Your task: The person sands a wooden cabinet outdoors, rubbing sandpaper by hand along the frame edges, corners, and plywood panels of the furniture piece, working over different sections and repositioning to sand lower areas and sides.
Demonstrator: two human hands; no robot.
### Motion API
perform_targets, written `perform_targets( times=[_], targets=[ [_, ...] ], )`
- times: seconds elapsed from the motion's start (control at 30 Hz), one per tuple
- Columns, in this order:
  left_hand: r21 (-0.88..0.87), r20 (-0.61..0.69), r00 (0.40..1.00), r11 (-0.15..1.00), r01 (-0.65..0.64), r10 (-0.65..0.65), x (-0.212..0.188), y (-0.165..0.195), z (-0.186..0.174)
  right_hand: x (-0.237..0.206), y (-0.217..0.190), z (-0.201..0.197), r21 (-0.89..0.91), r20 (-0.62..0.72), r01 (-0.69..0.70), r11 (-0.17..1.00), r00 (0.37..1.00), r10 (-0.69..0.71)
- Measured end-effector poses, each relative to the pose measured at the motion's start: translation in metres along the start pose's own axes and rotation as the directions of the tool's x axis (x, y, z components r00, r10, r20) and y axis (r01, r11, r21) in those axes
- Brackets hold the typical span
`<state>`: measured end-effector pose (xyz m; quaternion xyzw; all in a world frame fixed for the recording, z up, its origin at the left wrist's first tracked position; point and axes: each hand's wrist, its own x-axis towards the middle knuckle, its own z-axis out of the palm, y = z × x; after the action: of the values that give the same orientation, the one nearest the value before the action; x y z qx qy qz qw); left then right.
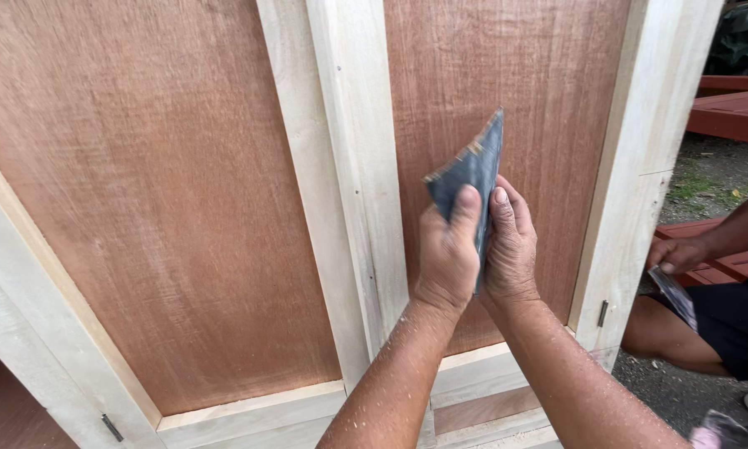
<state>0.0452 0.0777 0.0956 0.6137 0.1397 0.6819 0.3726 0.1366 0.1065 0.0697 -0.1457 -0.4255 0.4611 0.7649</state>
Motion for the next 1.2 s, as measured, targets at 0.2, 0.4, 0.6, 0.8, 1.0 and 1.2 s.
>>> perform_targets(
  times=[0.2,0.4,0.6,0.8,1.0,1.2],
  targets=[
    [-0.609,-0.075,0.884,0.724,0.325,-0.461,0.029,0.0,0.012,-0.016,-0.042,-0.006,0.439,0.253,-0.341,0.831,0.935,0.25],
    [-0.325,-0.107,0.941,0.906,0.271,-0.32,0.04,-0.013,0.015,0.0,-0.092,-0.024,-0.017,-0.058,-0.044,0.999,0.997,0.043],
    [0.631,0.065,0.959,0.733,-0.253,0.275,0.04,-0.035,0.029,0.043,-0.133,-0.089,-0.686,0.143,0.583,0.436,0.695,-0.705],
    [0.922,0.339,0.941,0.195,-0.334,0.012,0.037,-0.066,0.042,0.091,-0.115,-0.139,-0.95,0.309,0.248,-0.192,0.841,-0.444],
    [0.883,0.434,0.899,-0.169,-0.437,-0.057,0.038,-0.081,0.031,-0.007,-0.022,-0.242,-0.95,0.271,0.18,-0.257,0.883,-0.382],
    [0.877,0.428,0.899,-0.195,-0.439,-0.098,0.037,-0.085,0.029,0.038,-0.049,-0.214,-0.956,0.292,0.254,-0.144,0.831,-0.473]
  ],
)
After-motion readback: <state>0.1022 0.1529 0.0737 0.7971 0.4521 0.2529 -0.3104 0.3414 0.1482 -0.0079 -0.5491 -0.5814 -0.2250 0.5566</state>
